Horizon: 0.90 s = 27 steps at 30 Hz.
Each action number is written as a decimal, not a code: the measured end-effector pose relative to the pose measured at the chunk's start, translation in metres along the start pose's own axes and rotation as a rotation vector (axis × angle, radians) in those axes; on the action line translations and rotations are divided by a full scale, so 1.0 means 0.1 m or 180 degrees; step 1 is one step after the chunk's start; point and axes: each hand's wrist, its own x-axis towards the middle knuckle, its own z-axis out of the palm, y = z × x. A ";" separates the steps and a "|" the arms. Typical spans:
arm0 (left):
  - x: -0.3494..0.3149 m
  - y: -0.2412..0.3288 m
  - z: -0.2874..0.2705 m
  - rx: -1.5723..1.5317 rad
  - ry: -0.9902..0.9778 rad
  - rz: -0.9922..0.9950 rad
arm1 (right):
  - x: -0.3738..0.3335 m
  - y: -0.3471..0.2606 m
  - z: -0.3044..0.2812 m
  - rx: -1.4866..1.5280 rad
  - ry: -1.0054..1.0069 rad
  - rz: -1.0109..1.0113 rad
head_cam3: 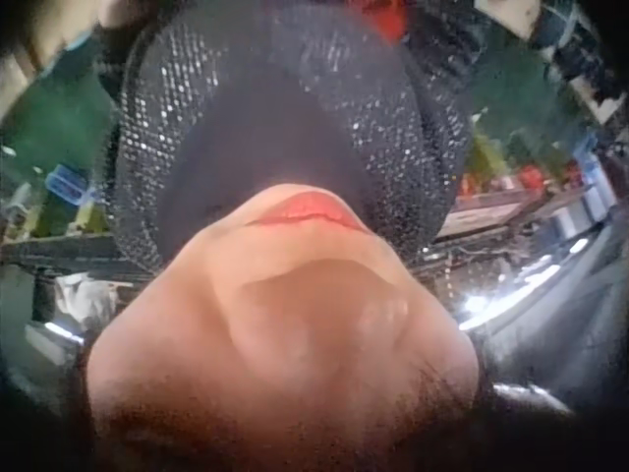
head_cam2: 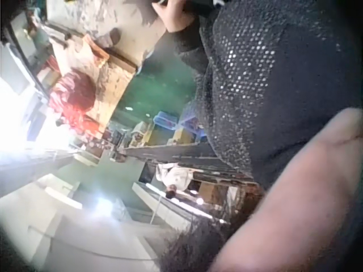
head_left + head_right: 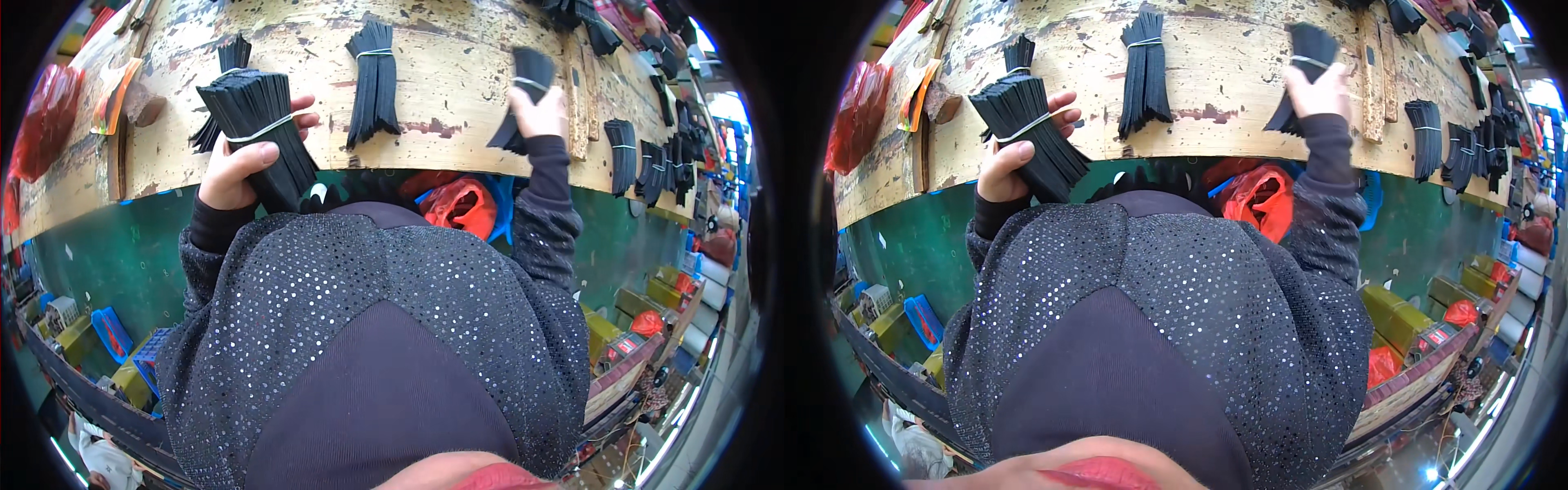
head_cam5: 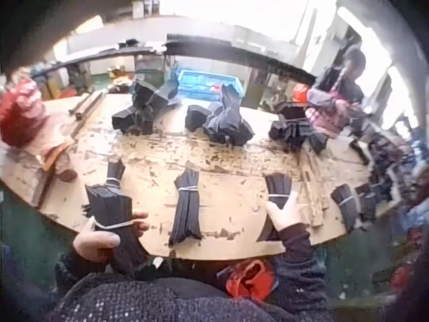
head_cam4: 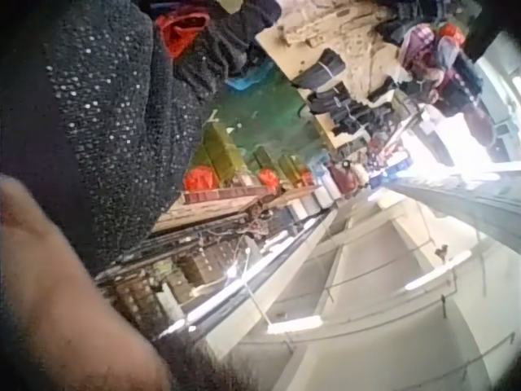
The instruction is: The person picks up bundles of black straps, fans through the strap edges by hand, and organizes the bundles into rows on the table.
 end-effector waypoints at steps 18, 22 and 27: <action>0.20 -0.10 0.57 0.0864 -0.1841 0.0444 | -1.33 -0.82 -0.58 0.3687 -0.0870 -0.1033; 0.22 -0.27 0.56 0.0223 -0.2470 0.0064 | -1.91 -1.32 -0.60 0.3948 -0.0583 -0.1436; 0.22 -0.42 0.50 -0.0217 -0.3015 0.0089 | -2.19 -1.45 -0.50 0.3473 -0.0155 -0.1166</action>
